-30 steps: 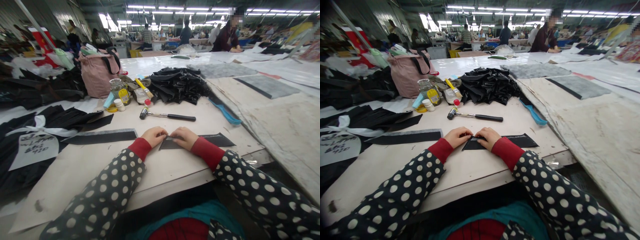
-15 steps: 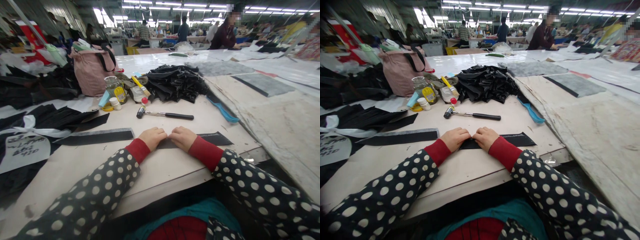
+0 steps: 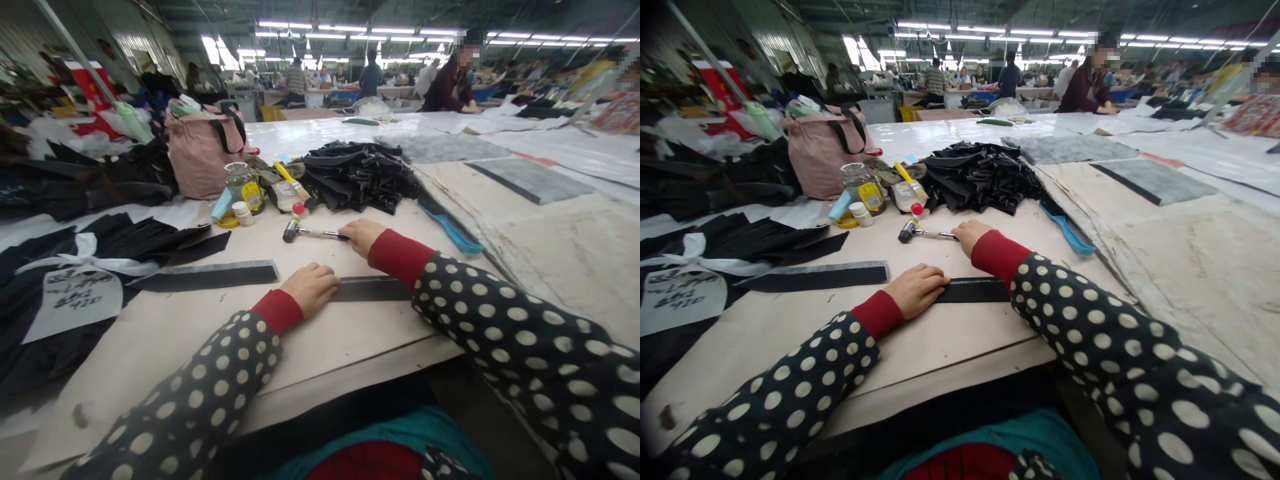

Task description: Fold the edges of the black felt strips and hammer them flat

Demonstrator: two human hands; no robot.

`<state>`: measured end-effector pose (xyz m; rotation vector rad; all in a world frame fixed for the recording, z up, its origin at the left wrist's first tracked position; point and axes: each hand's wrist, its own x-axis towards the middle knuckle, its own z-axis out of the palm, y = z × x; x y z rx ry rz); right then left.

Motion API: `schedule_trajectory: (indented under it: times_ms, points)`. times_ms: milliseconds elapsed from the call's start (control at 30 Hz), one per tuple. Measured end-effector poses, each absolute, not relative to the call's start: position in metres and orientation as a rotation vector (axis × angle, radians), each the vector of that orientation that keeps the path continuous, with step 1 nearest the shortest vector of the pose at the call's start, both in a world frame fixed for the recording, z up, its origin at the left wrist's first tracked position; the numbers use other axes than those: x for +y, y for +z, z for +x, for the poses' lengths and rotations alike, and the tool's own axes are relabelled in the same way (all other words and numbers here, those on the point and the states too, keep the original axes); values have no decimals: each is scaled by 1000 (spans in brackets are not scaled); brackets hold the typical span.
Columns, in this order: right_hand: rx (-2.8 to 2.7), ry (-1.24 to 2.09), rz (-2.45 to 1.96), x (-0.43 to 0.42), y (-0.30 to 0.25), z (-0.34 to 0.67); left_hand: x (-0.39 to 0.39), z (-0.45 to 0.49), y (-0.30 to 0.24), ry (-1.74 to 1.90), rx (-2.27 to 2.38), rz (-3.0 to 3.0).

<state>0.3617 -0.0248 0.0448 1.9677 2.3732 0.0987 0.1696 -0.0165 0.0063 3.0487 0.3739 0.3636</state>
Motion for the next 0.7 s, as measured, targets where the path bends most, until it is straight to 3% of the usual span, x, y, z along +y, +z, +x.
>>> schedule_trajectory:
  times_ms: [233, 333, 500, 700]
  points:
    - [2271, 39, 2125, -12, 32, 360, -10, 168, 0, 457, 328, 2973]
    - [2303, -60, 2220, -57, 42, 369, -10, 168, -1, 474, 317, 2961]
    - [2278, -572, 2606, -167, 50, 388, -9, 169, -2, 506, 309, 2940]
    - [2442, -376, 2639, -214, 44, 382, -9, 169, -4, 519, 349, 2915]
